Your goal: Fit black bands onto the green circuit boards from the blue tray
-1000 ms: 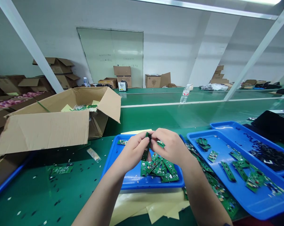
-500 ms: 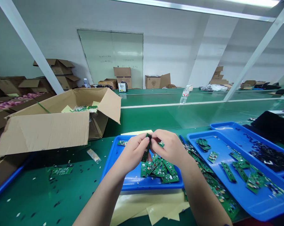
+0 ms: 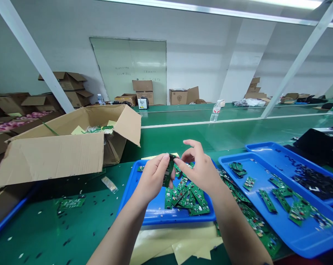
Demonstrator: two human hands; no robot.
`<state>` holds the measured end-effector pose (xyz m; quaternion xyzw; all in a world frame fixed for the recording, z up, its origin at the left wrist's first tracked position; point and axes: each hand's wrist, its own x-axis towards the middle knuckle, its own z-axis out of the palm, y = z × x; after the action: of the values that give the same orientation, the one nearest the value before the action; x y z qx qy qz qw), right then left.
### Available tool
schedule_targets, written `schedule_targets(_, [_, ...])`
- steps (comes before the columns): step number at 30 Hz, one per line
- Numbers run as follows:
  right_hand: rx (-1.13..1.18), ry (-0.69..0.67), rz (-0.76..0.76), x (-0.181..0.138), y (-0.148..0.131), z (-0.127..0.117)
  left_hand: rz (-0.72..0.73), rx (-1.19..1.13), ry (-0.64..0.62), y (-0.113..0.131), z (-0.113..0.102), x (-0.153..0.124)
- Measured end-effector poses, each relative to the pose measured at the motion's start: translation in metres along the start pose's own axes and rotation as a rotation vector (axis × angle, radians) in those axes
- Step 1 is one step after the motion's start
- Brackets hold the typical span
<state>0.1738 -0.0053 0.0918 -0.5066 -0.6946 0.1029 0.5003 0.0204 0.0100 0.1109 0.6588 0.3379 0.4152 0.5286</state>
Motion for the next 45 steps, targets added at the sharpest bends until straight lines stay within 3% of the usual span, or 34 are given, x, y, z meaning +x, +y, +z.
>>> schedule_targets(6, [0.094,0.027,-0.219,0.002,-0.002,-0.002,0.04,0.006,0.03,-0.001,-0.003,0.001])
schedule_targets(12, [-0.027,0.08,-0.252,0.003,-0.001,-0.002,0.058,0.028,0.009,-0.007,-0.003,0.004])
schedule_targets(16, [-0.139,0.15,-0.373,0.006,0.004,0.0,0.004,0.164,-0.147,-0.004,-0.004,0.0])
schedule_targets(18, [-0.152,0.238,-0.429,0.008,0.007,0.0,-0.014,0.252,-0.298,-0.003,-0.003,-0.002])
schedule_targets(20, [-0.129,0.321,-0.438,0.009,0.01,-0.003,0.012,0.284,-0.344,-0.003,-0.001,-0.003])
schedule_targets(25, [0.016,0.5,-0.349,0.007,0.012,-0.02,0.13,0.129,0.001,-0.006,-0.005,0.001])
schedule_targets(28, [0.115,0.395,-0.243,0.0,0.004,-0.023,0.203,0.157,0.076,-0.008,-0.011,0.002])
schedule_targets(30, [0.131,0.226,-0.183,-0.004,-0.003,-0.019,0.265,0.237,0.066,-0.01,-0.013,0.001])
schedule_targets(32, [0.128,0.144,-0.146,-0.006,-0.009,-0.012,0.318,0.334,0.02,-0.011,-0.014,0.0])
schedule_targets(38, [0.118,0.207,-0.121,-0.002,-0.011,0.001,0.376,0.521,-0.153,-0.012,-0.018,-0.001])
schedule_targets(45, [0.088,0.144,-0.255,0.0,-0.009,-0.004,0.346,0.459,-0.076,-0.022,-0.016,0.007])
